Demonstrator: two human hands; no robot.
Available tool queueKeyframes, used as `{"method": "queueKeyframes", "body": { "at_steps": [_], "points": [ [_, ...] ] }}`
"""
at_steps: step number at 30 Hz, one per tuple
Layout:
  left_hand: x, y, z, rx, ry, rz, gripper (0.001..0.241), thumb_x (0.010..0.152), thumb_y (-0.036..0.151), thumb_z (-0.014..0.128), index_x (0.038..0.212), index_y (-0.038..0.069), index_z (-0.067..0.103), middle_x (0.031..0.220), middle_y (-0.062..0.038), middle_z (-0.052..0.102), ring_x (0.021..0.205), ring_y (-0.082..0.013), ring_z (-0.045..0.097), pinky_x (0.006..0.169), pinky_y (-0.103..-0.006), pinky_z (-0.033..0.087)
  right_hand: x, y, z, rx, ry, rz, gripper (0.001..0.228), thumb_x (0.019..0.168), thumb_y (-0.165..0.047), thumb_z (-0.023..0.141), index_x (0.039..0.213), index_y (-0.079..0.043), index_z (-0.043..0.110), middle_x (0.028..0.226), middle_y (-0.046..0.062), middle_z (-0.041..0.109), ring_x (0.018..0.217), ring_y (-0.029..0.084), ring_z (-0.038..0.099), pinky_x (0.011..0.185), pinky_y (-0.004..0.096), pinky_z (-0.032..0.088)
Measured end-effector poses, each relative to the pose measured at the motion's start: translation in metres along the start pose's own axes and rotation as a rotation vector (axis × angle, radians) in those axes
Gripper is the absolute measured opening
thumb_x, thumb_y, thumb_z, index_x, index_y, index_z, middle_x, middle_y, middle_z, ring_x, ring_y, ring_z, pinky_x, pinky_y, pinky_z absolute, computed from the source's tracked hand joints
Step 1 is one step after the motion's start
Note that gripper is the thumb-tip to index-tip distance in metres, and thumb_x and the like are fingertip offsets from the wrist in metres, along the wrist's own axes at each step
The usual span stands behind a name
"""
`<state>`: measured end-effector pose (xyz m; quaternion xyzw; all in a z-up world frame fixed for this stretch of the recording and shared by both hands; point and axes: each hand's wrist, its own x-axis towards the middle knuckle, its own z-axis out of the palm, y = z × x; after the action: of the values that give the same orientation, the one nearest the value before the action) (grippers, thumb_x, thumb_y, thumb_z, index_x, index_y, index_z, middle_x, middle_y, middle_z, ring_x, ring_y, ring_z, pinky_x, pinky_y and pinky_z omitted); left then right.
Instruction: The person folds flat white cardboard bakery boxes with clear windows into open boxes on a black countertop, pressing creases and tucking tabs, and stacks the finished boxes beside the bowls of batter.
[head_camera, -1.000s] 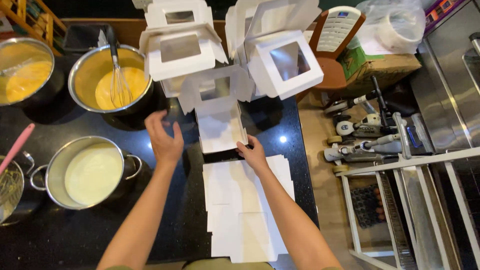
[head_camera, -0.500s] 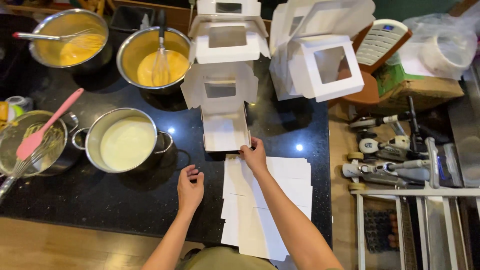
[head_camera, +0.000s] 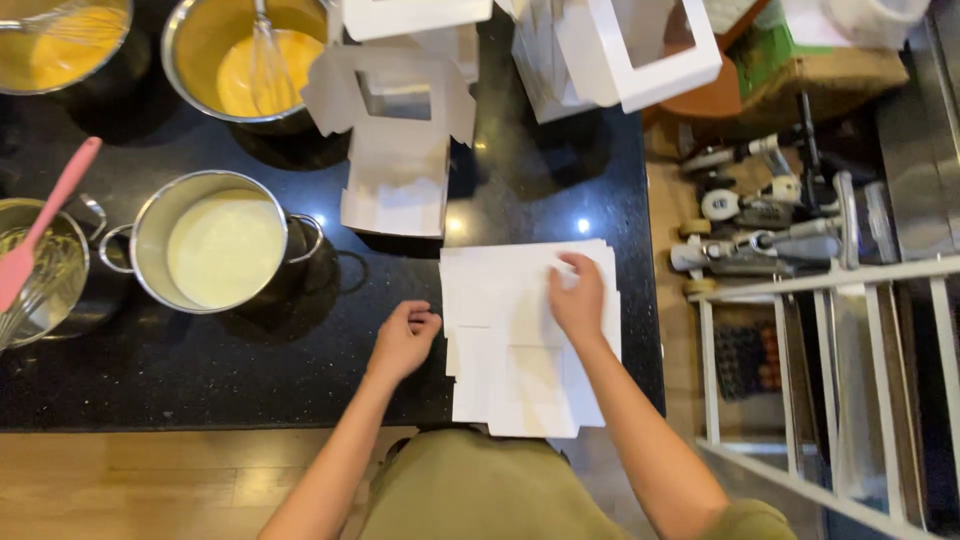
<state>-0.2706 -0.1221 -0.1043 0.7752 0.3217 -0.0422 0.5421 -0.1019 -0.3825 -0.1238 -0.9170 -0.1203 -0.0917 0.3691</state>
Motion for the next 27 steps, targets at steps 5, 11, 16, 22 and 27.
{"method": "queueKeyframes", "body": {
  "at_steps": [5,11,16,22,27],
  "points": [
    [-0.039,0.013,0.04,0.015,0.084,0.038,0.053,0.085,0.023,0.077,0.127,-0.004,0.059,0.116,-0.017,0.065,0.096,-0.0242,0.071,0.082,-0.0354,0.058,-0.069,0.045,-0.078,-0.267,0.017,0.268,0.054,0.079,-0.028,0.083,0.121,0.001,0.065,0.114,0.015,0.066,0.101,0.031,0.067,0.092,0.044,0.051],
    [-0.01,0.015,0.076,-0.048,0.041,0.096,0.056,0.081,0.022,0.08,0.129,-0.002,0.064,0.115,-0.016,0.064,0.098,-0.0228,0.071,0.086,-0.0344,0.059,-0.096,0.091,-0.087,0.037,-0.005,0.512,0.058,0.082,-0.03,0.082,0.129,-0.003,0.065,0.12,0.015,0.06,0.092,0.024,0.069,0.089,0.037,0.056],
    [0.006,0.03,0.09,-0.014,-0.06,0.126,0.058,0.082,0.024,0.08,0.131,-0.002,0.063,0.125,-0.017,0.057,0.102,-0.0237,0.068,0.085,-0.0355,0.06,-0.079,0.087,-0.104,0.079,0.007,0.599,0.068,0.077,-0.033,0.082,0.138,-0.013,0.061,0.127,0.014,0.055,0.092,0.026,0.067,0.088,0.038,0.056],
    [-0.032,0.045,0.106,0.084,0.062,0.1,0.08,0.076,0.024,0.083,0.143,-0.001,0.047,0.14,-0.02,0.041,0.113,-0.0288,0.062,0.095,-0.036,0.055,-0.063,0.08,-0.113,-0.002,-0.066,0.477,0.068,0.075,-0.03,0.085,0.139,-0.016,0.063,0.121,0.018,0.053,0.115,0.032,0.055,0.1,0.041,0.047],
    [-0.085,0.088,0.102,0.609,-0.089,0.506,0.099,0.057,0.033,0.094,0.139,0.004,0.047,0.144,-0.027,0.04,0.136,-0.0454,0.036,0.115,-0.0533,0.029,-0.063,0.096,-0.107,0.085,-0.011,0.431,0.055,0.079,-0.014,0.083,0.132,-0.011,0.067,0.111,0.015,0.065,0.108,0.027,0.06,0.095,0.038,0.051]
  ]
}}
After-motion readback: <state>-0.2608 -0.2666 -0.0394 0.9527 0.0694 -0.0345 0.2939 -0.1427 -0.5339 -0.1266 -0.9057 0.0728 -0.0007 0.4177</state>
